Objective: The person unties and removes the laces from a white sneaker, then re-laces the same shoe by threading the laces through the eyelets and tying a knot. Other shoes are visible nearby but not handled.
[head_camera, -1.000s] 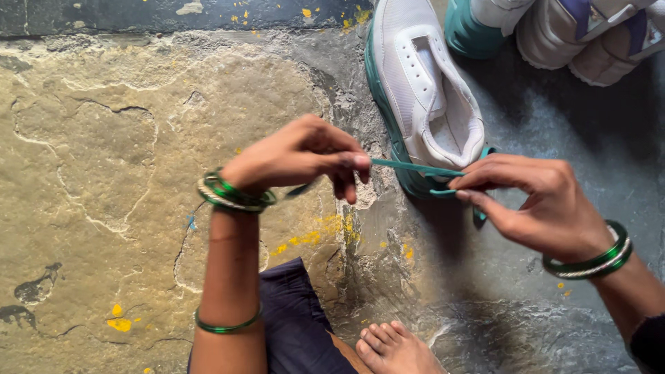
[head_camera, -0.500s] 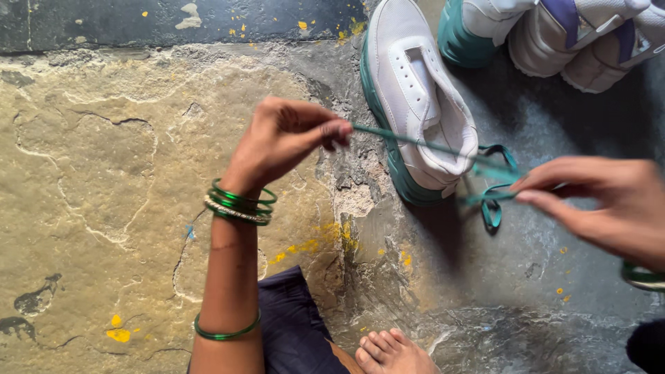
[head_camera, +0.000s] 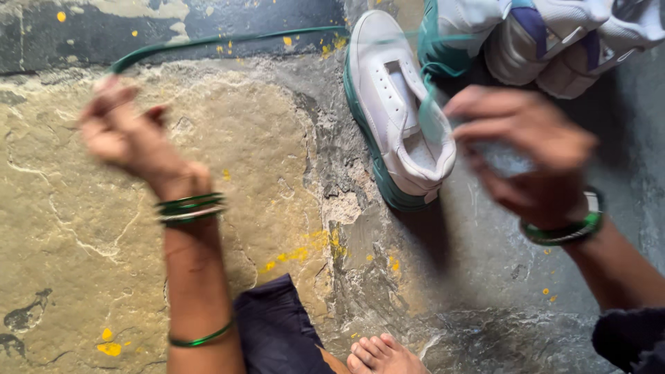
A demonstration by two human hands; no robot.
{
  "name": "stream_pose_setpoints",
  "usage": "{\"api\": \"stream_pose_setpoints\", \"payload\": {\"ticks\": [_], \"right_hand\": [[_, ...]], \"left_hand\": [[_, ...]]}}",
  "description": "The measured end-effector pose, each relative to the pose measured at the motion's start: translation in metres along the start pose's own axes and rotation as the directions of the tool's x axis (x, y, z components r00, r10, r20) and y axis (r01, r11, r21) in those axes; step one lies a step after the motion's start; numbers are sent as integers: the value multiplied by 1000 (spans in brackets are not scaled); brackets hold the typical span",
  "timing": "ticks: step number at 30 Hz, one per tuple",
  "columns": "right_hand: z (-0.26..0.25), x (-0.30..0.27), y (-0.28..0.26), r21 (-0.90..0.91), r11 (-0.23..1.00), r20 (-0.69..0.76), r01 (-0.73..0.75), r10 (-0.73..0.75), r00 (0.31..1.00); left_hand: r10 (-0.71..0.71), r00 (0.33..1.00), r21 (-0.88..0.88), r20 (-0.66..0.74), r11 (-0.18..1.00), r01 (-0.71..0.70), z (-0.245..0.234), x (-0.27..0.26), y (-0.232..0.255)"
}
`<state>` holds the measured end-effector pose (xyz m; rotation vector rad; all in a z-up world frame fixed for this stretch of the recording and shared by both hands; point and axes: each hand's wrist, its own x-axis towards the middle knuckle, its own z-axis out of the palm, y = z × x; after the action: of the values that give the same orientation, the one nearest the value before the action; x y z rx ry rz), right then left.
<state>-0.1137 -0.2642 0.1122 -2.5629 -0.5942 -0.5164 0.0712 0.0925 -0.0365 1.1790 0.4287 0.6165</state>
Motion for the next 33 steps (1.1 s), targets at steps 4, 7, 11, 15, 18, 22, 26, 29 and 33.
{"api": "stream_pose_setpoints", "payload": {"ticks": [4, 7, 11, 15, 18, 22, 26, 29, 33], "right_hand": [[25, -8, -5, 115, 972, 300, -206, 163, 940], [35, -27, -4, 196, 894, 333, -403, 326, 885], [40, -38, -7, 160, 891, 310, -426, 364, 878], [29, -51, -21, 155, 929, 343, -336, 268, 900], [16, -70, -42, 107, 938, 390, -331, 267, 881], [-5, -92, -64, 161, 911, 538, -381, 242, 807], [-18, -109, -75, 178, 890, 662, -419, 206, 720], [-31, -109, -68, 392, 894, 474, -218, 6, 880], [-74, -81, -48, 396, 916, 379, 63, -226, 897]], "left_hand": [[118, 992, -9, -32, 993, -119, -26, 25, -6], [209, 937, 4, 280, 976, -219, -8, 5, -21], [270, 578, 240, 770, 717, -654, 30, -96, -25], [282, 212, -114, 936, 811, -574, 30, -202, 18], [263, 157, -75, 952, 696, -714, 20, -230, 50], [33, 123, 62, 992, 718, -693, 4, -251, 71], [48, 179, 100, 983, 675, -731, -31, -293, 95], [-126, 245, 263, 961, 694, -671, -50, -309, 134], [-315, 330, 455, 890, 571, -683, -94, -326, 228]]}}
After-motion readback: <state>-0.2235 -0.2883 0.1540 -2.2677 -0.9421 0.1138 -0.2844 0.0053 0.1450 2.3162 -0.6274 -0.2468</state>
